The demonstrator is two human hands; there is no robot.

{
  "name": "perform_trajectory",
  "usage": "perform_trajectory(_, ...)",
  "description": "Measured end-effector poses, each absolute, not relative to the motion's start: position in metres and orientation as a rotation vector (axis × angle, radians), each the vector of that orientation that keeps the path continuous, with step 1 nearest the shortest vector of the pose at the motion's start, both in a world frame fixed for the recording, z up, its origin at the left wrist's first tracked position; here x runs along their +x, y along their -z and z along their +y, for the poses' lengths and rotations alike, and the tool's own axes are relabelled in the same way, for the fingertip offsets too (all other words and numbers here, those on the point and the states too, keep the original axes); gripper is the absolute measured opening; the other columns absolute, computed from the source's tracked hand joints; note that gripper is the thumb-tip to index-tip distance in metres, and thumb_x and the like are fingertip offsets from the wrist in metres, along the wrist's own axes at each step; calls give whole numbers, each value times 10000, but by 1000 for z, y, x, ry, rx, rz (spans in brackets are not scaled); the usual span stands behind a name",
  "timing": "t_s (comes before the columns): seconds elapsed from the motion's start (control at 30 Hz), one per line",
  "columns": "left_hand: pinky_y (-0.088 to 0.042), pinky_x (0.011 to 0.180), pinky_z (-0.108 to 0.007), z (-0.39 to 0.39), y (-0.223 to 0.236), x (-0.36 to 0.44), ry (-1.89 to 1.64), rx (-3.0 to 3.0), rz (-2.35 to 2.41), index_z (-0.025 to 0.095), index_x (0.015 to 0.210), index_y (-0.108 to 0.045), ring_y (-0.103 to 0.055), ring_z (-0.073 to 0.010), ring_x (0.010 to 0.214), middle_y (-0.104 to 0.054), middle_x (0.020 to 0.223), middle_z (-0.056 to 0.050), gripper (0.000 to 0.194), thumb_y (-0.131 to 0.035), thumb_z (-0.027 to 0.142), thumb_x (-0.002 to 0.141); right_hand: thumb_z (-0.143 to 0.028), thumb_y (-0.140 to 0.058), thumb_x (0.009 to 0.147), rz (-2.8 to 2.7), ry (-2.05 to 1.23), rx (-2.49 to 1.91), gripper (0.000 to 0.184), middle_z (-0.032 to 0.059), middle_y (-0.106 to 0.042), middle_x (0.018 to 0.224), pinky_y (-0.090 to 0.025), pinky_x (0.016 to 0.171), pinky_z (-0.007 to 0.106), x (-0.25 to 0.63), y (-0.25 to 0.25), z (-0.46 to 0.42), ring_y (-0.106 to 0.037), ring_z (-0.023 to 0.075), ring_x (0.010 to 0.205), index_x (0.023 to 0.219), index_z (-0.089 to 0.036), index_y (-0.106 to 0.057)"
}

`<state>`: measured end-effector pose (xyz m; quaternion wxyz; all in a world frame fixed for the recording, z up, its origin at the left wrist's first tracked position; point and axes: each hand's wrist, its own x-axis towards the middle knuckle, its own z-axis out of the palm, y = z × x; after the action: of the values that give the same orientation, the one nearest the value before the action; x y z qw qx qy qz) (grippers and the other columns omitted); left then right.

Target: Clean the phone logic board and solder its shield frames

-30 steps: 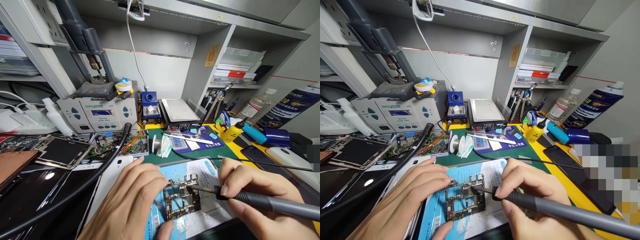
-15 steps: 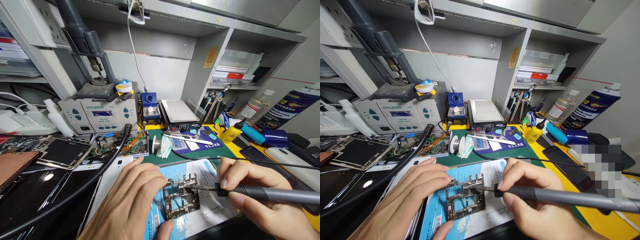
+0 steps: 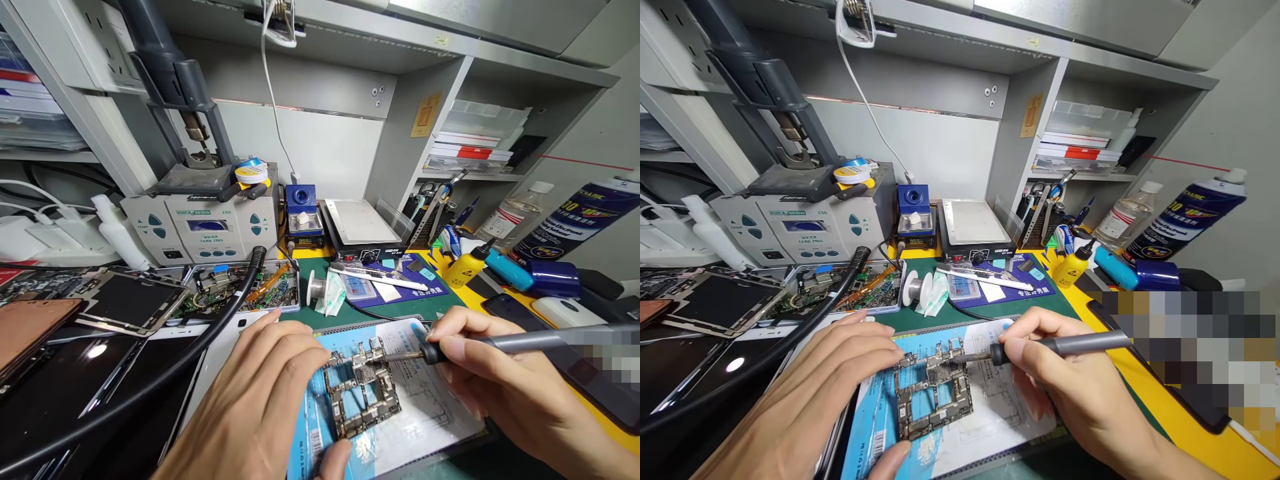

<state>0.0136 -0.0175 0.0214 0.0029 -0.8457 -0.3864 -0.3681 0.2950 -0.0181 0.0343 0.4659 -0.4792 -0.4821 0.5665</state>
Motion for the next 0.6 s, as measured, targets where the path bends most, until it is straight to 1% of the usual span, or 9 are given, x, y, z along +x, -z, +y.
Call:
perform_trajectory(0.07, -365, 1196, -403, -20, -22, 14, 1148, -2674, -1260, 224, 1181, -592, -595, -224, 1216, -670, 1196, -23, 359, -700, 298, 847, -452, -776, 886, -1200, -1382, -1201, 280, -40, -592, 498, -376, 400, 150, 296, -33, -19, -480, 68, 397, 817, -187, -721)
perform_trajectory(0.13, -394, 1168, -405, -21, -22, 13, 1138, -2706, -1286, 218, 1180, -596, -593, -232, 1210, -667, 1184, -27, 377, -719, 304, 834, -432, -753, 908, -1278, -1335, -1238, 229, -33, -634, 525, -431, 397, 166, 295, -32, -22, -541, 93, 400, 859, -211, -715)
perform_trajectory(0.2, -431, 1124, -380, -21, -21, 13, 1151, -2712, -1330, 216, 1167, -601, -595, -226, 1189, -662, 1166, -22, 385, -737, 309, 819, -354, -744, 906, -1430, -1141, -1278, 118, -32, -664, 563, -478, 399, 181, 292, -31, -26, -590, 115, 412, 880, -242, -714)
perform_trajectory(0.23, -444, 1107, -370, -21, -20, 13, 1139, -2723, -1356, 216, 1169, -604, -593, -226, 1194, -657, 1180, -22, 393, -744, 314, 815, -284, -754, 879, -1534, -984, -1285, 46, -29, -686, 597, -503, 414, 185, 289, -31, -28, -615, 122, 430, 872, -256, -718)
perform_trajectory(0.27, -447, 1101, -366, -20, -20, 14, 1128, -2736, -1354, 217, 1154, -608, -599, -222, 1177, -658, 1172, -18, 393, -754, 324, 805, -210, -760, 838, -1643, -807, -1262, 73, -28, -707, 634, -525, 435, 185, 287, -31, -30, -639, 126, 454, 859, -269, -721)
perform_trajectory(0.3, -438, 1112, -375, -20, -19, 14, 1141, -2724, -1356, 218, 1147, -611, -603, -222, 1167, -660, 1170, -15, 380, -745, 322, 806, -142, -759, 790, -1746, -641, -1214, 157, -26, -730, 678, -549, 466, 182, 285, -31, -32, -672, 134, 495, 853, -281, -723)
perform_trajectory(0.37, -407, 1148, -390, -20, -18, 15, 1137, -2701, -1373, 220, 1151, -612, -600, -224, 1176, -658, 1180, -15, 358, -720, 310, 823, -72, -740, 738, -1883, -428, -1114, 274, -34, -757, 748, -583, 536, 176, 280, -32, -34, -727, 145, 583, 881, -305, -714)
perform_trajectory(0.47, -376, 1183, -399, -22, -16, 17, 1136, -2672, -1404, 224, 1175, -609, -585, -229, 1206, -648, 1213, -19, 359, -696, 305, 836, -63, -711, 769, -1943, -363, -1076, 319, -47, -748, 773, -589, 580, 167, 276, -31, -36, -743, 134, 622, 959, -318, -685)
perform_trajectory(0.6, -420, 1138, -378, -22, -15, 18, 1164, -2690, -1408, 227, 1157, -609, -594, -226, 1182, -656, 1188, -13, 372, -707, 299, 805, -59, -687, 811, -2060, -243, -1032, 310, -27, -729, 766, -587, 573, 199, 275, -29, -37, -728, 134, 596, 1024, -283, -657)
